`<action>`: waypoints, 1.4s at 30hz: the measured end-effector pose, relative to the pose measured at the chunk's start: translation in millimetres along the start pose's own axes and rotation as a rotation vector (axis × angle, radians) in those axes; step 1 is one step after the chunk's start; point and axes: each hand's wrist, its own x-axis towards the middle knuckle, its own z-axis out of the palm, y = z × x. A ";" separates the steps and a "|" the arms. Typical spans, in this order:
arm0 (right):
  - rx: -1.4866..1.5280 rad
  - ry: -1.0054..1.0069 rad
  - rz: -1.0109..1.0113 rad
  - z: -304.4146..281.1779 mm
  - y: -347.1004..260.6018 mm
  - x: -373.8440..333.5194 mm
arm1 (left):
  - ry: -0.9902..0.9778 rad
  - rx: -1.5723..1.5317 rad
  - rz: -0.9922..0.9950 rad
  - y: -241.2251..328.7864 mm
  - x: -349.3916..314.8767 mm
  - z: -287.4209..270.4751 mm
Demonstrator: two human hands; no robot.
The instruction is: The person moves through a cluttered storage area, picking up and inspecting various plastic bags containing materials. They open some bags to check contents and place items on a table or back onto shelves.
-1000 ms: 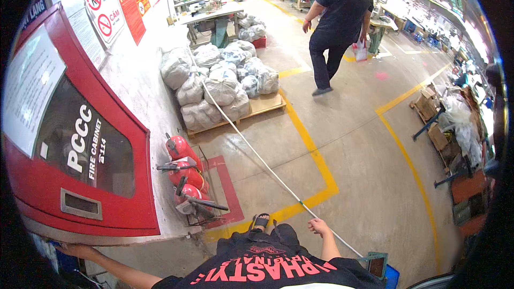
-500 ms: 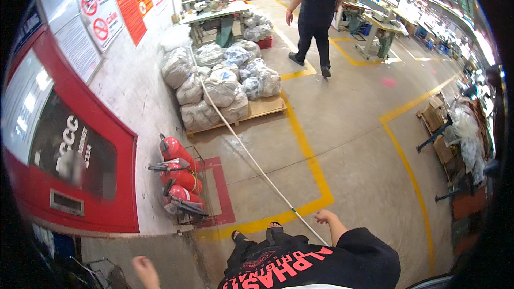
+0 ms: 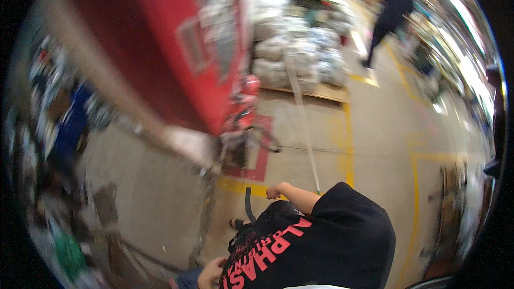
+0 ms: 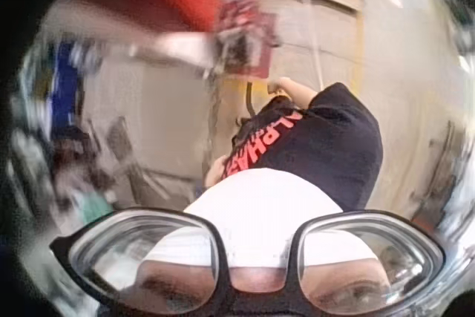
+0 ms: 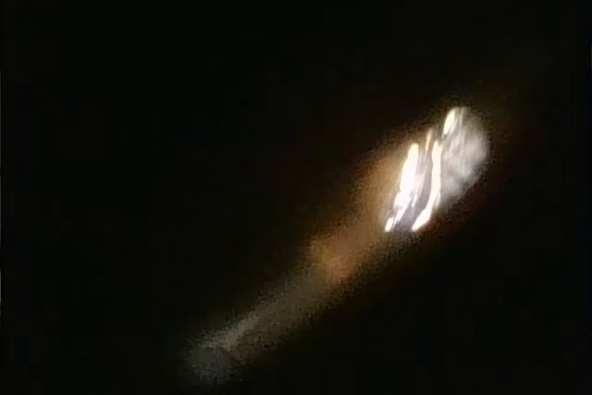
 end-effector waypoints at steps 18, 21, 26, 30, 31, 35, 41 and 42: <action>0.122 -0.290 0.049 -152.0 -356.9 246.5 | 1.075 -0.003 0.300 45.1 -104.3 -215.1; 0.281 -0.287 0.321 -316.0 -310.3 299.6 | 1.173 -0.123 0.476 53.0 -89.2 -295.3; -0.309 -0.155 0.250 -315.1 -591.9 380.3 | 1.417 -0.309 0.327 109.0 -173.5 -389.1; -0.225 -0.075 -0.372 -303.4 -821.4 437.6 | 1.547 -0.476 0.347 84.7 -198.4 -447.6; -0.318 -0.054 -0.536 -293.9 -883.4 439.5 | 1.570 -0.509 0.376 73.2 -201.6 -462.5; -0.308 0.033 -0.904 -208.4 -1104.2 423.1 | 1.710 -0.503 0.298 30.6 -222.5 -536.6; -0.302 -0.180 -1.171 -47.8 -1341.9 336.4 | 1.952 -0.582 0.274 -21.9 -285.8 -638.7; -0.313 -0.236 -1.238 -19.1 -1376.6 321.4 | 1.971 -0.651 0.272 -27.6 -306.8 -653.7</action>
